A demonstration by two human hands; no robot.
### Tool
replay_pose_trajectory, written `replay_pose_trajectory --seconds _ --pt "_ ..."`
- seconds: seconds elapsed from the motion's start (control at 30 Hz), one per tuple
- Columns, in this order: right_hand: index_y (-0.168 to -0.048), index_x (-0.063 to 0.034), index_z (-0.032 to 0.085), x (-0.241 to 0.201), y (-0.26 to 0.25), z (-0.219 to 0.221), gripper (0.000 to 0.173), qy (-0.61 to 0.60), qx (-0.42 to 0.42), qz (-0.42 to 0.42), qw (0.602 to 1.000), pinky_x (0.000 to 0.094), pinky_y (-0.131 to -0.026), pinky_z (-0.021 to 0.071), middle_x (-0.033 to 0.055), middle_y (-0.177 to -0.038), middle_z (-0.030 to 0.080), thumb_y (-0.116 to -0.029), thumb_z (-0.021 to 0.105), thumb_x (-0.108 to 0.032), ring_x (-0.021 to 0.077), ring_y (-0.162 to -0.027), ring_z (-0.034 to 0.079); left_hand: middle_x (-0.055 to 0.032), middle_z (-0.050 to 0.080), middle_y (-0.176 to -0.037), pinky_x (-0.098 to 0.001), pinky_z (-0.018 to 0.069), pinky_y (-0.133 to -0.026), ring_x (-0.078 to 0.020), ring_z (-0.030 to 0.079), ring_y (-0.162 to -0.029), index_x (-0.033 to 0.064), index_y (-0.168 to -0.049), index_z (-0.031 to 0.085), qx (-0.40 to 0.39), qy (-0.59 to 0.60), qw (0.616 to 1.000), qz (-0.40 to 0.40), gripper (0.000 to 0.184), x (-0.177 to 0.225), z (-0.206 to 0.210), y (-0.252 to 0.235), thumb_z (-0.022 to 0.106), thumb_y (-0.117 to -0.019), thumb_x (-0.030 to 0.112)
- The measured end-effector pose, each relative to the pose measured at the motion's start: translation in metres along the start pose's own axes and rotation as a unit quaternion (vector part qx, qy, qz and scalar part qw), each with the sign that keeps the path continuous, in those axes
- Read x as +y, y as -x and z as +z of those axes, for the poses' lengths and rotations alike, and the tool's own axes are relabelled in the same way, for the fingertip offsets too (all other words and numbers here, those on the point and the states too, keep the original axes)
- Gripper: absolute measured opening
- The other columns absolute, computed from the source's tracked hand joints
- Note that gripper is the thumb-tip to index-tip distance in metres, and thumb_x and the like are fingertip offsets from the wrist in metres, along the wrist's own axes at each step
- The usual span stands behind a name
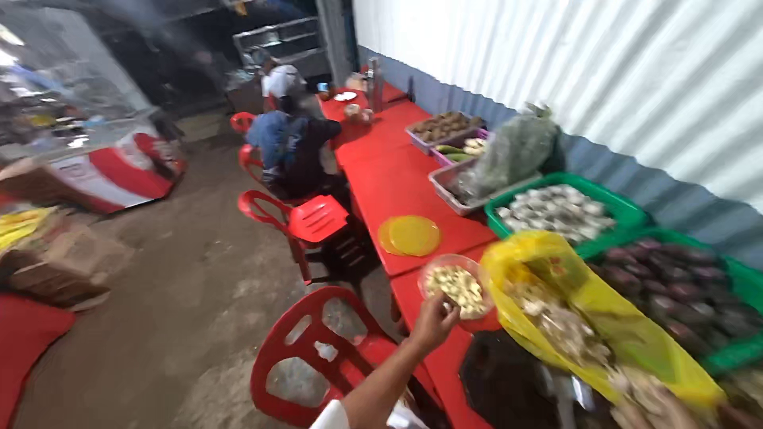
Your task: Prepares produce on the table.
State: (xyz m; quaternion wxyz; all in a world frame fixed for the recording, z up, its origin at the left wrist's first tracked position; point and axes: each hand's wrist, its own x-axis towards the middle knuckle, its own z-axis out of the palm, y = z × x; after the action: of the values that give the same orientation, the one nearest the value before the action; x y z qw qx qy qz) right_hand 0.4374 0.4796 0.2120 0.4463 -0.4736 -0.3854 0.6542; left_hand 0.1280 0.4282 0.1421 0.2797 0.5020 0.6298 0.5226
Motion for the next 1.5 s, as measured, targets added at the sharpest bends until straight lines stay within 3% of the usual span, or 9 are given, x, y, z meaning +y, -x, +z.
replay_pose_trajectory --seconds 0.33,0.47,0.6,0.67,0.9,1.0,1.13,1.33,1.5 --pt "-0.097 -0.0105 0.059 0.003 -0.002 -0.064 0.022 -0.003 0.194 -0.062 0.979 0.0159 -0.041 0.0304 -0.0074 -0.067 0.054 -0.1072 0.042 -0.018 -0.0010 -0.044 0.032 -0.0197 0.067 -0.098 -0.0373 0.0569 -0.072 -0.0208 0.064 -0.073 -0.0092 -0.114 0.064 -0.250 -0.094 0.962 0.061 0.027 0.040 0.095 -0.035 0.060 -0.0997 0.014" --pt "-0.121 -0.0010 0.059 0.014 -0.013 -0.054 0.026 0.086 0.185 0.006 0.979 0.0196 -0.048 0.0354 -0.0010 -0.073 0.050 -0.1074 0.051 -0.021 0.0028 -0.050 0.037 -0.0270 0.052 -0.143 -0.0524 0.0512 -0.102 -0.0389 0.062 -0.119 -0.0064 -0.123 0.062 -0.453 -0.255 0.850 0.090 0.029 0.032 0.156 -0.066 0.058 -0.1012 0.013" --pt "-0.131 0.0018 0.059 0.039 -0.022 -0.036 0.036 0.247 0.082 0.083 0.962 0.0388 -0.079 0.0542 0.0175 -0.108 0.066 -0.1048 0.057 -0.022 0.0203 -0.086 0.063 -0.0254 0.057 -0.140 -0.0656 0.0494 -0.097 -0.0467 0.061 -0.120 0.0036 -0.142 0.053 -0.528 -0.394 0.750 0.063 0.041 0.002 0.189 -0.067 0.055 -0.1027 0.015" --pt "-0.126 0.0036 0.063 0.075 -0.015 -0.030 0.034 0.290 -0.008 0.116 0.950 0.0437 -0.095 0.0538 0.0197 -0.115 0.067 -0.1032 0.058 -0.022 0.0243 -0.103 0.067 -0.0259 0.056 -0.140 -0.0638 0.0492 -0.099 -0.0458 0.061 -0.121 0.0015 -0.145 0.049 -0.524 -0.381 0.759 0.054 0.042 0.004 0.187 -0.059 0.052 -0.1048 0.016" --pt "-0.130 0.0050 0.061 0.180 -0.002 -0.019 0.040 0.291 0.048 0.086 0.952 0.0428 -0.095 0.0551 0.0206 -0.109 0.069 -0.1046 0.056 -0.026 0.0262 -0.100 0.069 -0.0209 0.046 -0.154 -0.0445 0.0543 -0.099 -0.0317 0.067 -0.115 -0.0021 -0.127 0.061 -0.402 -0.247 0.880 0.060 0.031 0.007 0.150 -0.027 0.050 -0.1051 0.017" --pt "-0.126 0.0066 0.061 0.195 0.001 -0.024 0.036 0.260 0.075 0.054 0.961 0.0410 -0.092 0.0567 0.0197 -0.105 0.069 -0.1023 0.058 -0.020 0.0238 -0.096 0.069 -0.0263 0.056 -0.141 -0.0412 0.0579 -0.092 -0.0317 0.068 -0.110 -0.0077 -0.111 0.066 -0.283 -0.140 0.944 0.092 0.024 -0.014 0.125 0.007 0.059 -0.1004 0.012" --pt "-0.130 0.0073 0.060 0.198 0.010 -0.029 0.039 0.274 0.077 0.056 0.957 0.0424 -0.093 0.0566 0.0222 -0.110 0.069 -0.1001 0.060 -0.018 0.0260 -0.099 0.070 -0.0256 0.056 -0.142 -0.0457 0.0519 -0.104 -0.0336 0.064 -0.123 -0.0074 -0.121 0.062 -0.373 -0.235 0.897 -0.029 0.028 -0.052 0.108 0.037 0.053 -0.1022 0.011" --pt "-0.129 0.0071 0.060 0.199 0.041 -0.048 0.038 0.274 0.092 0.097 0.952 0.0424 -0.093 0.0565 0.0224 -0.110 0.069 -0.1001 0.061 -0.017 0.0261 -0.098 0.069 -0.0255 0.064 -0.124 -0.0546 0.0529 -0.098 -0.0387 0.067 -0.112 -0.0029 -0.131 0.056 -0.512 -0.298 0.799 -0.100 0.034 -0.035 0.113 0.064 0.049 -0.1046 0.016" --pt "-0.122 0.0075 0.064 0.197 0.055 -0.060 0.034 0.285 0.104 0.072 0.950 0.0435 -0.090 0.0568 0.0211 -0.104 0.069 -0.0981 0.059 -0.017 0.0260 -0.094 0.069 -0.0216 0.038 -0.158 -0.0483 0.0575 -0.092 -0.0354 0.069 -0.110 -0.0015 -0.140 0.052 -0.468 -0.339 0.816 0.025 0.038 0.029 0.142 0.006 0.046 -0.1069 0.016"
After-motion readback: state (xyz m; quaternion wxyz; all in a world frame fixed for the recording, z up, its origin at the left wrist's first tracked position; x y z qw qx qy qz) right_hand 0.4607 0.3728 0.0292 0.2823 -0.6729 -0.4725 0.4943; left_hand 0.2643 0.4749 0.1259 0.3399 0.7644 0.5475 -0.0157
